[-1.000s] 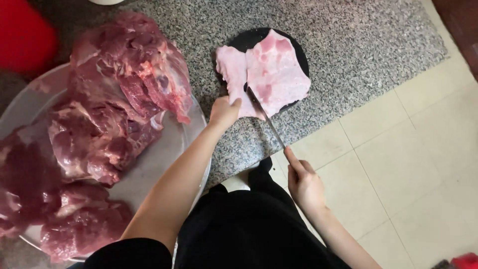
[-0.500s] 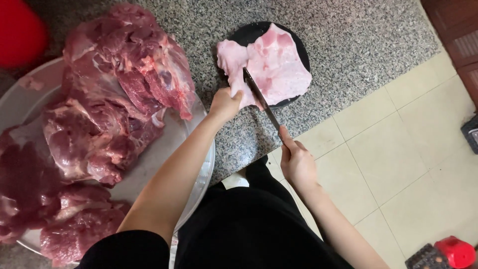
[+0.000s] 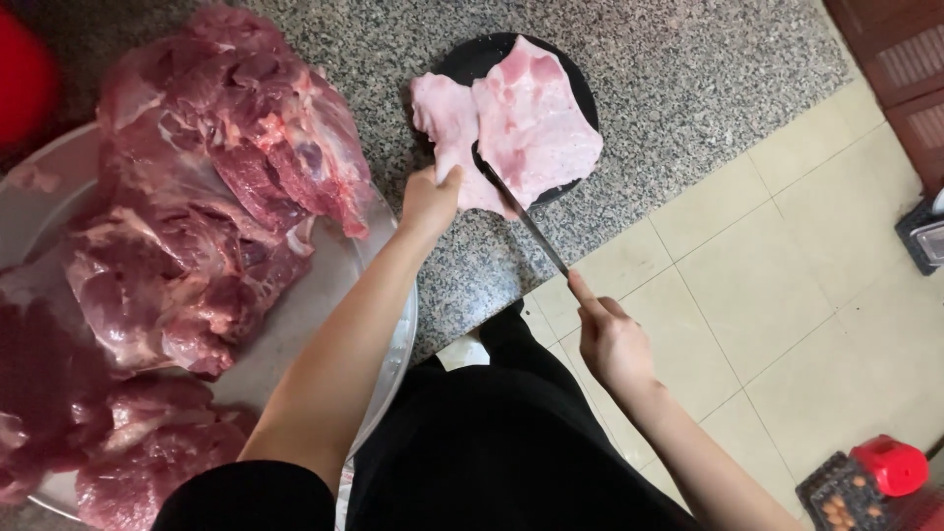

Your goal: Cutting and slicing pieces of pork fat or skin on a cutting board.

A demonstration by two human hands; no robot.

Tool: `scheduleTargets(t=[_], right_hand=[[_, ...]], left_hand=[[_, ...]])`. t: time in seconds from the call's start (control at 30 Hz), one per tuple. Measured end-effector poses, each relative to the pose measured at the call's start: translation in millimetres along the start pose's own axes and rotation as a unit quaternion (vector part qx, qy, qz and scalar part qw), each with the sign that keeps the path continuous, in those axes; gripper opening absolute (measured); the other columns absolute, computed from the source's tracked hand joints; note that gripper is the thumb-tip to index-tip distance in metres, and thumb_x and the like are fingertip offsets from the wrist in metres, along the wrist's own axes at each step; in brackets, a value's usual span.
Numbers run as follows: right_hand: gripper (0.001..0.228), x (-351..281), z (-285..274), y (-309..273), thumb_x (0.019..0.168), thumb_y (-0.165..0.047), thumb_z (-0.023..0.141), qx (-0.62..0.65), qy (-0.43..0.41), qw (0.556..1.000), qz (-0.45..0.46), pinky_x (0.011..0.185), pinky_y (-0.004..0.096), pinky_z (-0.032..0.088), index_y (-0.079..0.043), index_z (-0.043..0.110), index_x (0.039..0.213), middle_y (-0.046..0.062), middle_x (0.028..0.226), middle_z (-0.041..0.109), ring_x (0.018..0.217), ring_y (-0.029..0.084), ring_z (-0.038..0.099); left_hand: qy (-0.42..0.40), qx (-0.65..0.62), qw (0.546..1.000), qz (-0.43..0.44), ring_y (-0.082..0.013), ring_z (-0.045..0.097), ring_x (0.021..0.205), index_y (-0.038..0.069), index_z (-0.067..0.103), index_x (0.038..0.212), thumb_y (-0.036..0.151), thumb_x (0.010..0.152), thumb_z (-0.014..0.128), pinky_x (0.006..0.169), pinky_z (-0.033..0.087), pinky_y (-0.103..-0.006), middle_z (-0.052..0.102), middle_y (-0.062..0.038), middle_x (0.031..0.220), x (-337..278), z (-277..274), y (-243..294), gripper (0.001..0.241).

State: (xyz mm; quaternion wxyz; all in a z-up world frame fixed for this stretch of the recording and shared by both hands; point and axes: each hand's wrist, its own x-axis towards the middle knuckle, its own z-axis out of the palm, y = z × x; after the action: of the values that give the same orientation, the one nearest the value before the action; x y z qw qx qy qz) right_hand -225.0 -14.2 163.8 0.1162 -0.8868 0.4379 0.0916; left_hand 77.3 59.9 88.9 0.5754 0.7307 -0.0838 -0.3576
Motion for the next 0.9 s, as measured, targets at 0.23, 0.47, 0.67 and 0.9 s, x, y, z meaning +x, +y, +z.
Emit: scheduleTargets(t=[0.23, 0.47, 0.67, 0.9], right_hand=[[0.055, -19.3, -0.6, 21.9, 0.103, -0.026, 0.054, 0.028, 0.024, 0.999, -0.004, 0.086, 0.053, 0.065, -0.051, 0.052, 0.152, 0.000, 0.109, 0.075, 0.098, 0.037, 0.075], [0.056, -24.4, -0.2, 36.9, 0.102, -0.022, 0.056, 0.026, 0.046, 0.998, -0.021, 0.084, 0.053, 0.065, -0.049, 0.054, 0.152, 0.000, 0.105, 0.076, 0.094, 0.037, 0.076], [0.057, -26.0, -6.7, 34.8, 0.101, -0.023, 0.057, 0.038, 0.044, 0.998, -0.019, 0.085, 0.054, 0.064, -0.050, 0.054, 0.151, 0.000, 0.106, 0.077, 0.095, 0.037, 0.076], [0.054, 1.4, -1.4, 1.6, 0.098, -0.025, 0.062, 0.086, 0.057, 0.993, -0.048, 0.083, 0.058, 0.063, -0.045, 0.059, 0.148, 0.009, 0.102, 0.076, 0.094, 0.043, 0.073]], left_hand=[[0.034, -0.030, 0.999, -0.006, -0.0249, 0.075, 0.099, -0.002, 0.076, 0.114, 0.038, 0.099, 0.064, 0.077, 0.060, -0.0413, 0.076, -0.020, 0.098, 13.9, 0.9, -17.1, 0.044], [0.017, -0.124, 0.990, -0.066, -0.0321, 0.067, 0.125, -0.003, 0.060, 0.141, 0.044, 0.104, 0.060, 0.095, 0.059, -0.0447, 0.066, -0.027, 0.131, -1.0, -5.4, -12.0, 0.060], [0.003, -0.334, 0.940, -0.063, -0.0457, 0.046, 0.145, -0.003, 0.037, 0.157, 0.042, 0.109, 0.054, 0.121, 0.039, -0.0541, 0.048, -0.034, 0.152, -15.4, 3.6, 8.0, 0.067], [-0.009, -0.308, 0.949, -0.072, -0.0383, 0.049, 0.145, 0.004, 0.030, 0.161, 0.050, 0.109, 0.051, 0.119, 0.043, -0.0577, 0.050, -0.026, 0.155, -7.9, 29.8, -14.1, 0.073]])
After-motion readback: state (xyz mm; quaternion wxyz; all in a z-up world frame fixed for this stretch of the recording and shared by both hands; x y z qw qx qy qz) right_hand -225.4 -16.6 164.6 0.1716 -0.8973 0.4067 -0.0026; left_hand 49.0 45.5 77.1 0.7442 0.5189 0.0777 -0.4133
